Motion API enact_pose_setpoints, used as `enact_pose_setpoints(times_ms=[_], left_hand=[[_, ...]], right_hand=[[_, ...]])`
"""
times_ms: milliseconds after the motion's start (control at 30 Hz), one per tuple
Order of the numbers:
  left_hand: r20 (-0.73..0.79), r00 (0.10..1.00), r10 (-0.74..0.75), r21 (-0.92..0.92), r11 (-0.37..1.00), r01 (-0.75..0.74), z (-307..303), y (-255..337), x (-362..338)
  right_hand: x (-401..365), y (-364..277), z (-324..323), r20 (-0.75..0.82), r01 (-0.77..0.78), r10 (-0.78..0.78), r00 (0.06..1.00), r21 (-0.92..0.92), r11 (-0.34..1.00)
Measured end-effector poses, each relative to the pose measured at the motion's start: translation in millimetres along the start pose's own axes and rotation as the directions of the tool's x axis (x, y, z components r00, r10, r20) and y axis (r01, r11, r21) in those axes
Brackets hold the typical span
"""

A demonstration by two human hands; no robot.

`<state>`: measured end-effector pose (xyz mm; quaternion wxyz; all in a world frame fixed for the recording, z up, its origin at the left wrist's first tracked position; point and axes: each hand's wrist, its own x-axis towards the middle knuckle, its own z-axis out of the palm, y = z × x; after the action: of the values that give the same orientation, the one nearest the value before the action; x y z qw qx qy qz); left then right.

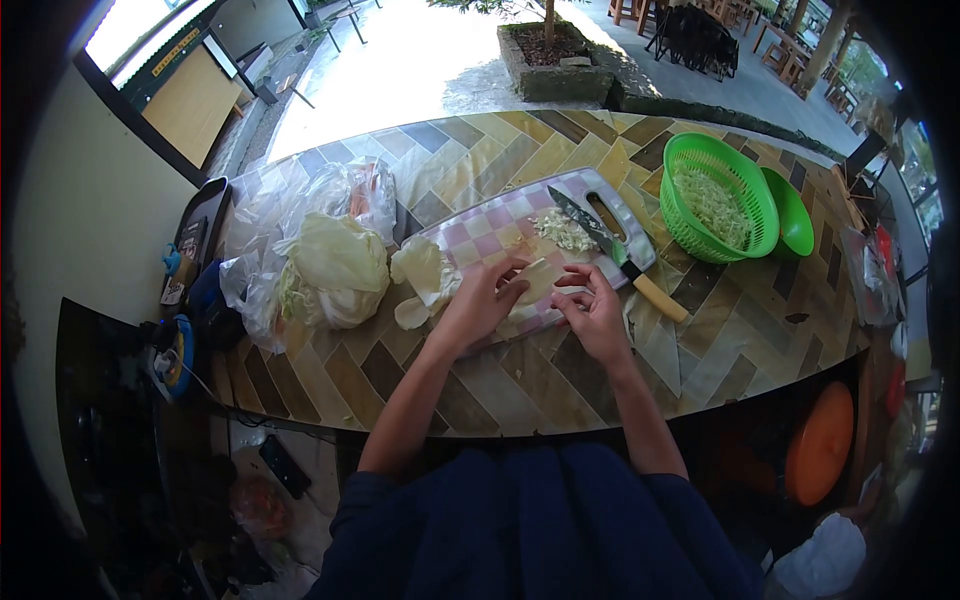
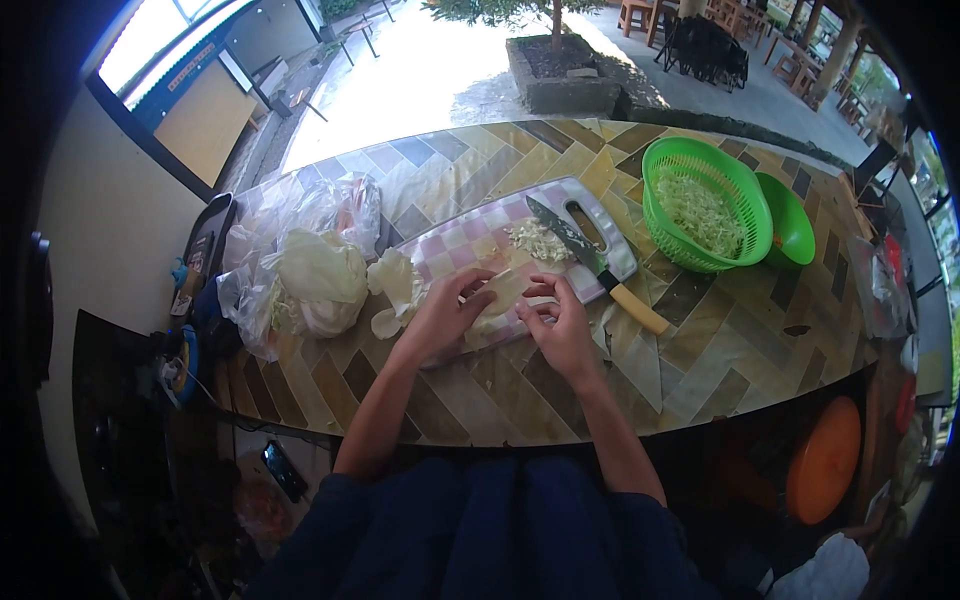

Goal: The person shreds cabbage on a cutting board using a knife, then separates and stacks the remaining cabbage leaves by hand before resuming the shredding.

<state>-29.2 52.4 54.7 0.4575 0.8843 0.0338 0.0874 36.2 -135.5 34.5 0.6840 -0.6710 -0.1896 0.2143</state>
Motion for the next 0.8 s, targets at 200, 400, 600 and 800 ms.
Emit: enact_pose_setpoints(times_ms=[200, 400, 600, 800], left_hand=[[-0.273, 0.945, 0.177, 0.344, 0.936, -0.076, 3, 1, 9], [-0.102, 0.993, 0.055, 0.293, 0.956, -0.023, -4, 21, -1], [-0.089, 0.99, 0.109, 0.469, 0.881, -0.055, 9, 0, -11], [-0.155, 0.982, 0.105, 0.418, 0.908, -0.031, 8, 1, -7]], right_hand=[[-4, -2, -2, -0.029, 0.14, -0.157, 0.987, -0.308, 0.941], [2, -14, -2, 0.161, 0.392, -0.366, 0.917, -0.539, 0.746], [39, 19, 13, 0.423, 0.614, -0.493, 0.76, -0.716, 0.331], [49, 18, 1, 0.572, 0.682, -0.455, 0.683, -0.722, 0.117]])
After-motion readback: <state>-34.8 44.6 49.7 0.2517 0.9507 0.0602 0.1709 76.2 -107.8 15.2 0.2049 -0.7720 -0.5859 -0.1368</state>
